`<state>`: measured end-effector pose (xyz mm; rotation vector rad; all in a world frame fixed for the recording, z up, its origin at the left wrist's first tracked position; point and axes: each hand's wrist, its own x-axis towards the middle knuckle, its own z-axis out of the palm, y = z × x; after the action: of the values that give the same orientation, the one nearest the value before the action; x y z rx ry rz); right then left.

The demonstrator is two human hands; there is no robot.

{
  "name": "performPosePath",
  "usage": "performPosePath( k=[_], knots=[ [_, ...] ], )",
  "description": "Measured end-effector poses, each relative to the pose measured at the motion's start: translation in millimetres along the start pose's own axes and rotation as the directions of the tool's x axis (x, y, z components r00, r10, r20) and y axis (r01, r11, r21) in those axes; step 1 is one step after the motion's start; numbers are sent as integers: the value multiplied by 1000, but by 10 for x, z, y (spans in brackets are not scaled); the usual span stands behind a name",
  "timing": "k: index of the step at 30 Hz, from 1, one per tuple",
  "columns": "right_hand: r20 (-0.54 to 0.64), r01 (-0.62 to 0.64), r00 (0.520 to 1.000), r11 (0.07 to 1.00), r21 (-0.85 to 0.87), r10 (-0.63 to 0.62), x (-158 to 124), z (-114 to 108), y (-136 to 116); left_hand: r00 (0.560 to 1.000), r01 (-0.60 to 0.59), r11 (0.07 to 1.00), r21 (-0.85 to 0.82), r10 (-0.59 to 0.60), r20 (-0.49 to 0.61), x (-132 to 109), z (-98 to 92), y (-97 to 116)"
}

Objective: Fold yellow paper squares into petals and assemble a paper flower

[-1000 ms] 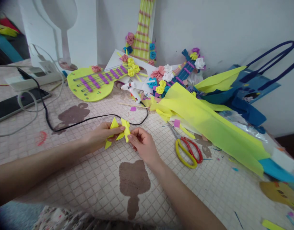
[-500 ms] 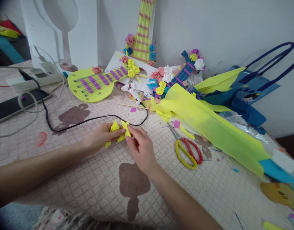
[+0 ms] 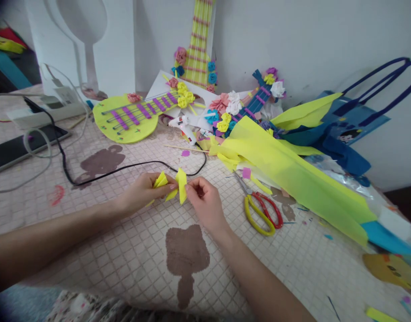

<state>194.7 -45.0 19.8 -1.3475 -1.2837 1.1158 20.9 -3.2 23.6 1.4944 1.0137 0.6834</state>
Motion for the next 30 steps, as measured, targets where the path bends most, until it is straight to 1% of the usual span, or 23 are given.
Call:
performPosePath(
  k=[2,4,6,8,10,13,16,21,26,30],
  knots=[
    [-52,-60,996,986,159,69,8,12,10,1000,4,998,-58,-3,8,3,2,-7],
    [-45,-105,991,952,287,123,9,37,24,1000,15,993,-118,-17,-10,9,12,-19],
    [-5,-140,988,924,356,152,2,73,38,998,32,982,-184,-41,-46,15,29,-26],
    [25,-157,987,911,381,160,-12,113,52,996,51,970,-236,-68,-66,19,47,-23],
    [37,-152,988,911,382,149,-26,152,67,996,65,965,-253,-79,-46,19,58,-12],
    [24,-117,993,926,359,116,-39,197,97,997,69,969,-237,-73,-8,16,60,-3],
    [-7,-64,998,948,312,69,-41,217,125,996,81,965,-250,-86,-8,16,54,-17],
    [-23,19,1000,977,212,-14,-38,209,124,996,86,963,-257,-83,20,16,48,-34],
    [-12,42,999,985,165,-40,-36,180,97,997,61,962,-265,-45,67,28,22,-43],
    [-2,59,998,986,154,-60,-36,162,101,994,81,955,-284,-56,95,51,0,-71]
  ],
)
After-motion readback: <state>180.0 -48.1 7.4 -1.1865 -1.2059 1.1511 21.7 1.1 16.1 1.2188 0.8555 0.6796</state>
